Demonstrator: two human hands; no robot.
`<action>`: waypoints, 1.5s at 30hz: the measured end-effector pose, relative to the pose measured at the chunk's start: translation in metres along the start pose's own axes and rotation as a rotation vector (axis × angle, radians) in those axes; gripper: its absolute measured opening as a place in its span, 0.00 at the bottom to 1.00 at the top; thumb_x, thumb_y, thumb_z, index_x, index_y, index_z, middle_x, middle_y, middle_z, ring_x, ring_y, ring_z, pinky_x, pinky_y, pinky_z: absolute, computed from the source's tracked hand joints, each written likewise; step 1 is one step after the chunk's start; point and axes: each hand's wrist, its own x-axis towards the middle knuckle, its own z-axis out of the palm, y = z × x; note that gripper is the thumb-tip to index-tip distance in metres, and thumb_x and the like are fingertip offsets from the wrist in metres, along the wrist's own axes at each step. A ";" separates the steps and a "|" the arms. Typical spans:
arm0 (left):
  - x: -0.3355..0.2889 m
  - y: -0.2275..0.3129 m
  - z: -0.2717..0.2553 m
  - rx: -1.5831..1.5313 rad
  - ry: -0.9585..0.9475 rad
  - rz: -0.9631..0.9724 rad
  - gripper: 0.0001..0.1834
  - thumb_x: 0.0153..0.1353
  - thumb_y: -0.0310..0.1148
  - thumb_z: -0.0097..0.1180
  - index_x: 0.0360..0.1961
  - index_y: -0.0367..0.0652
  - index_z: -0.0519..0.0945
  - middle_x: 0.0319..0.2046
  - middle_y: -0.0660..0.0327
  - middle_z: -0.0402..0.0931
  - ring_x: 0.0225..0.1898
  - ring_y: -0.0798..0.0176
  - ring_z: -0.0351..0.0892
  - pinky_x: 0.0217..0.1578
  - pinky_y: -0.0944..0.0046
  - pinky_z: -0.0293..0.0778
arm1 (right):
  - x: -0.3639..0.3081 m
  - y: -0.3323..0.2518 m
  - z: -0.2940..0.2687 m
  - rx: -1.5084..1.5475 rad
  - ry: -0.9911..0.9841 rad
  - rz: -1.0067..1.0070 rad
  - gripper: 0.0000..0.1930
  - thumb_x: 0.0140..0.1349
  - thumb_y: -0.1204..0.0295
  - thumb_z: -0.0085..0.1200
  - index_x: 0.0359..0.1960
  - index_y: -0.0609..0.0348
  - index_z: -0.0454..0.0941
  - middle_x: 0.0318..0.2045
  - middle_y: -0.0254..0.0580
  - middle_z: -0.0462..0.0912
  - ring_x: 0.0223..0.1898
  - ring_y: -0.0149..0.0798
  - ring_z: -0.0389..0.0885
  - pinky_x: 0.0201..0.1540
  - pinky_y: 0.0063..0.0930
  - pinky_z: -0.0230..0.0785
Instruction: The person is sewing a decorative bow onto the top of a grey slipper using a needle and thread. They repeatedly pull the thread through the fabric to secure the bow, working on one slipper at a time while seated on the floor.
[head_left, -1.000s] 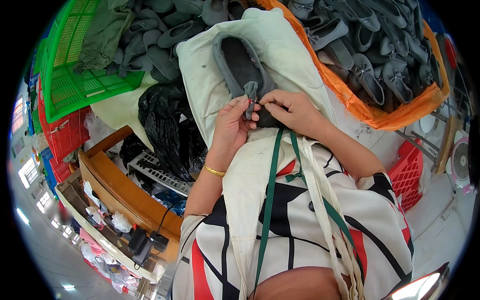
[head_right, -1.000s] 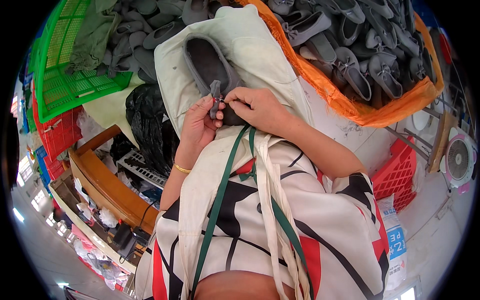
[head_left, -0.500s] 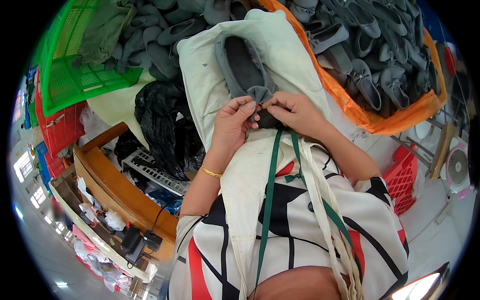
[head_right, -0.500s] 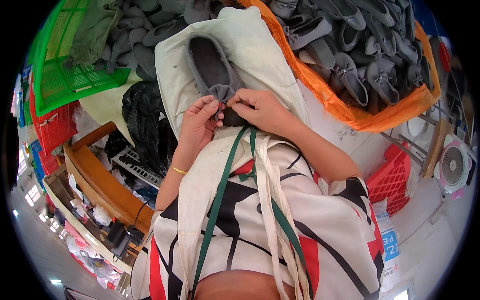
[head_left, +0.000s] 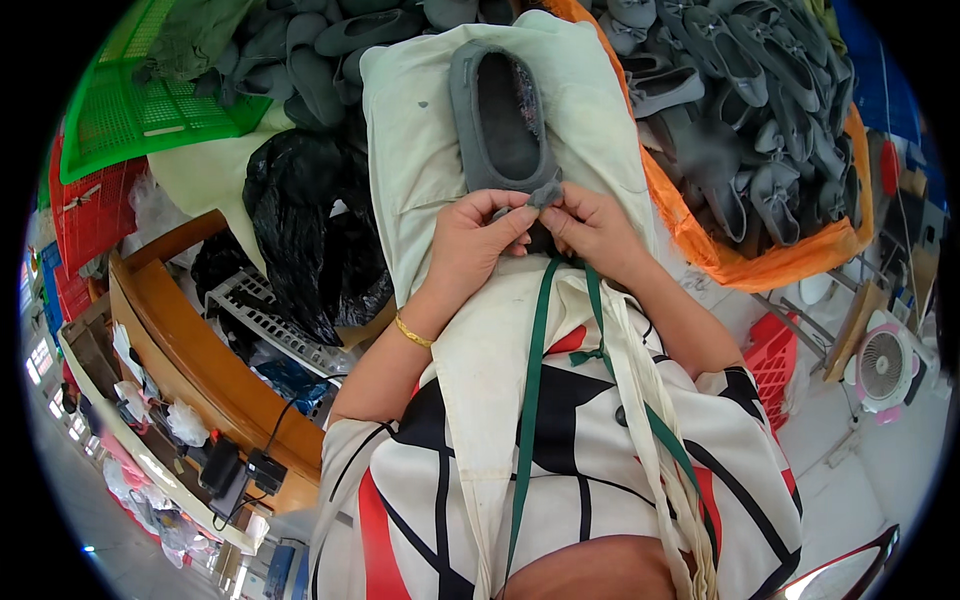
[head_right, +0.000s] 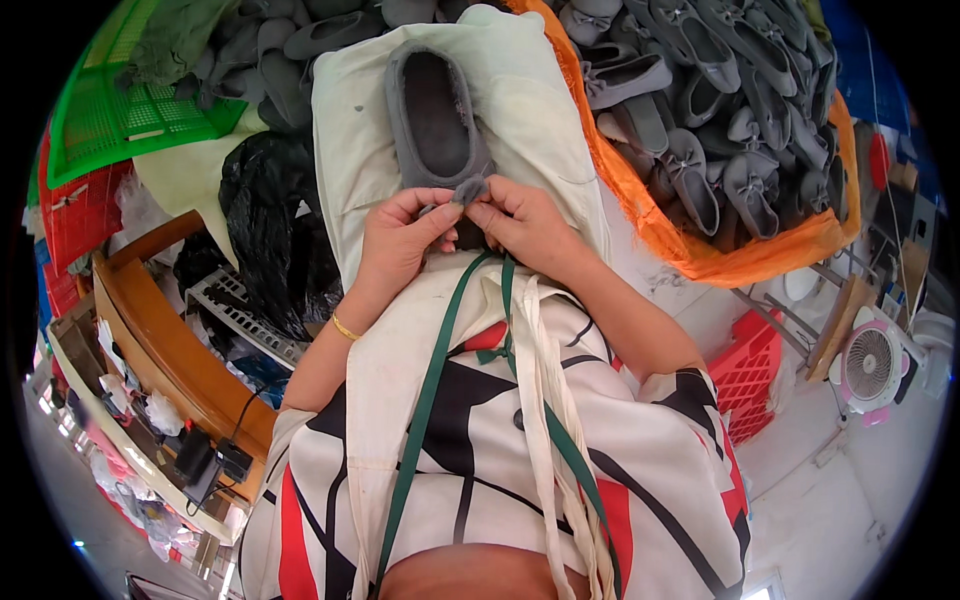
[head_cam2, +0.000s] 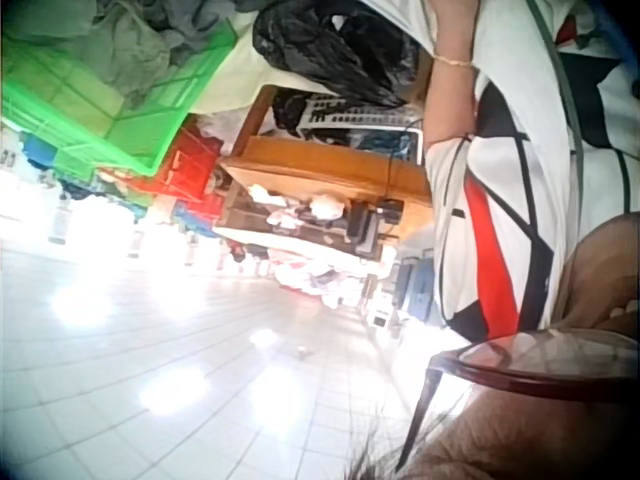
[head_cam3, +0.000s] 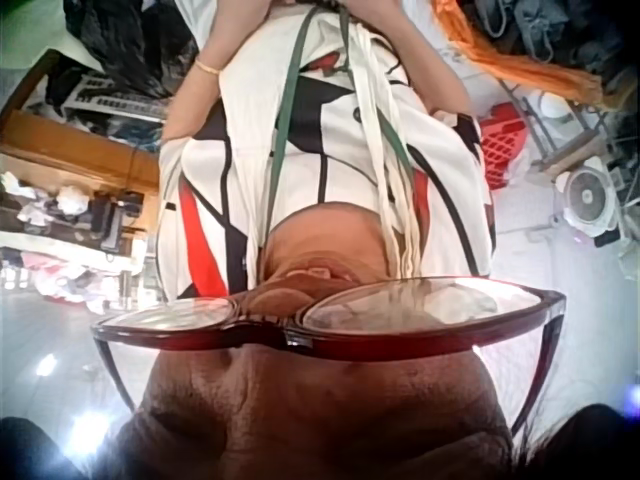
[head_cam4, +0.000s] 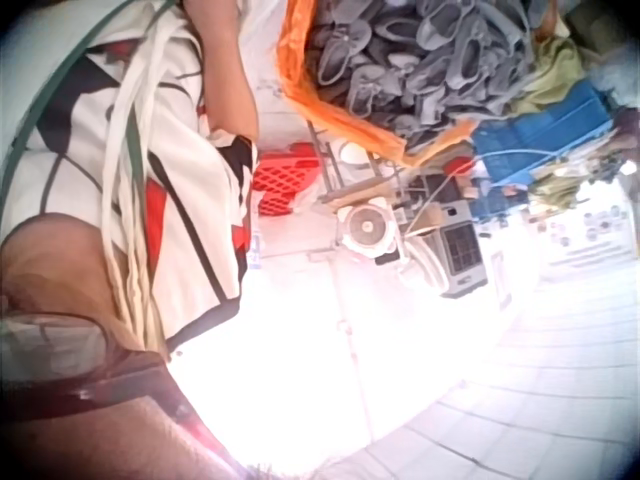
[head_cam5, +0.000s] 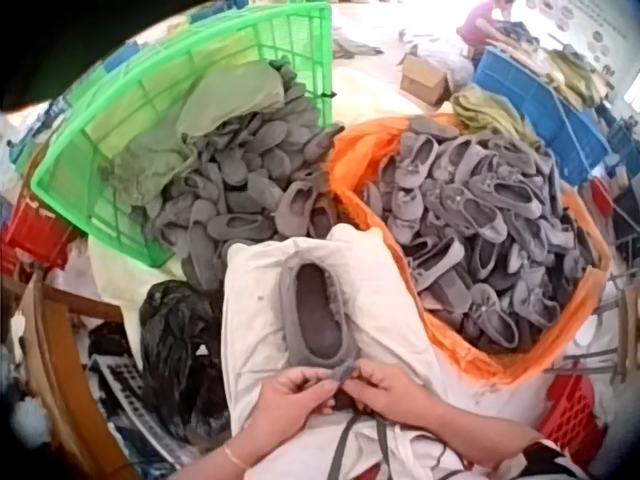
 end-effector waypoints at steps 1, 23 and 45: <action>0.000 0.001 0.002 0.010 0.009 0.008 0.11 0.63 0.28 0.63 0.45 0.34 0.82 0.31 0.63 0.81 0.28 0.75 0.78 0.28 0.74 0.76 | 0.001 -0.001 0.001 0.000 0.008 0.001 0.05 0.70 0.72 0.51 0.40 0.61 0.75 0.28 0.28 0.76 0.26 0.21 0.70 0.29 0.18 0.65; 0.004 -0.005 0.002 0.212 -0.011 0.064 0.08 0.66 0.28 0.59 0.43 0.33 0.81 0.29 0.63 0.81 0.25 0.74 0.78 0.28 0.73 0.76 | 0.005 -0.005 0.013 -0.215 0.166 -0.301 0.13 0.69 0.68 0.50 0.50 0.60 0.68 0.27 0.37 0.77 0.29 0.28 0.74 0.33 0.24 0.69; -0.032 0.036 -0.010 0.328 -0.059 0.089 0.06 0.65 0.27 0.58 0.42 0.39 0.77 0.30 0.61 0.80 0.25 0.72 0.77 0.23 0.73 0.73 | 0.014 -0.035 0.012 -0.230 -0.041 -0.013 0.15 0.69 0.57 0.53 0.36 0.58 0.77 0.26 0.37 0.79 0.27 0.31 0.78 0.30 0.29 0.70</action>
